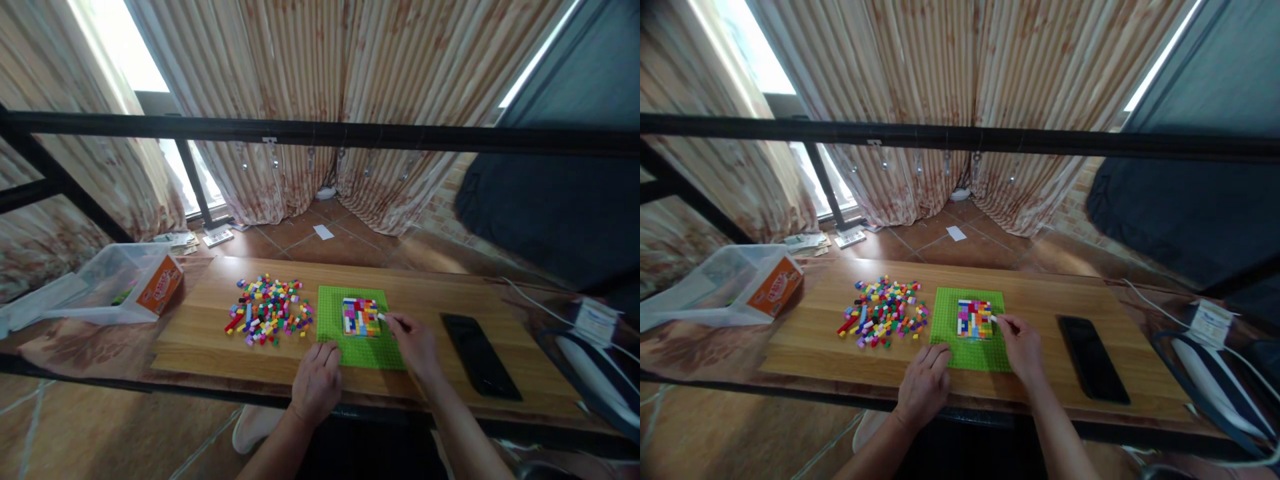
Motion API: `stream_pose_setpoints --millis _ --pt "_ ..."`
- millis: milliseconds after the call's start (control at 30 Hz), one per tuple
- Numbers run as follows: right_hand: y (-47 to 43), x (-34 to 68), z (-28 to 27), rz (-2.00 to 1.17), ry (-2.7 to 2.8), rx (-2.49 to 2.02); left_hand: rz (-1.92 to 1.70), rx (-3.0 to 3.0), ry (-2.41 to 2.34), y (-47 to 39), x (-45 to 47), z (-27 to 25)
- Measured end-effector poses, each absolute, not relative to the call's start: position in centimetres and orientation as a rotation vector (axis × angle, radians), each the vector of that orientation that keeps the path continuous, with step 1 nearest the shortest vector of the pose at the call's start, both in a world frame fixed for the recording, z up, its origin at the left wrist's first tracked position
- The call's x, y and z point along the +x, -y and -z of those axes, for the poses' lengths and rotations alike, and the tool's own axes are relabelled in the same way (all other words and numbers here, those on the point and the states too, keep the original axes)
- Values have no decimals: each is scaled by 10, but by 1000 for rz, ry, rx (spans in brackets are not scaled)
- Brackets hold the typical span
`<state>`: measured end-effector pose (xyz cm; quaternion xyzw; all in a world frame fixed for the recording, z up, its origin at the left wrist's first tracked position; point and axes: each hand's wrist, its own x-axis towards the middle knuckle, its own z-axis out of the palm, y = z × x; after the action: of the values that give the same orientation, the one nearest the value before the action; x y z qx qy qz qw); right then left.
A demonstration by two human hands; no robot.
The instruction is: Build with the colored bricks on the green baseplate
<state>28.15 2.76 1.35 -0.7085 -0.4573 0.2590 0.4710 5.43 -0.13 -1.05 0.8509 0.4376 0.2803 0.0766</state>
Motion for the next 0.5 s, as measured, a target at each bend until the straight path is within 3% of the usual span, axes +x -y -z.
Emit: stream_pose_setpoints --millis 500 --pt "-43 277 -19 -588 1357 -1696 -847 2556 -1302 1 53 10"
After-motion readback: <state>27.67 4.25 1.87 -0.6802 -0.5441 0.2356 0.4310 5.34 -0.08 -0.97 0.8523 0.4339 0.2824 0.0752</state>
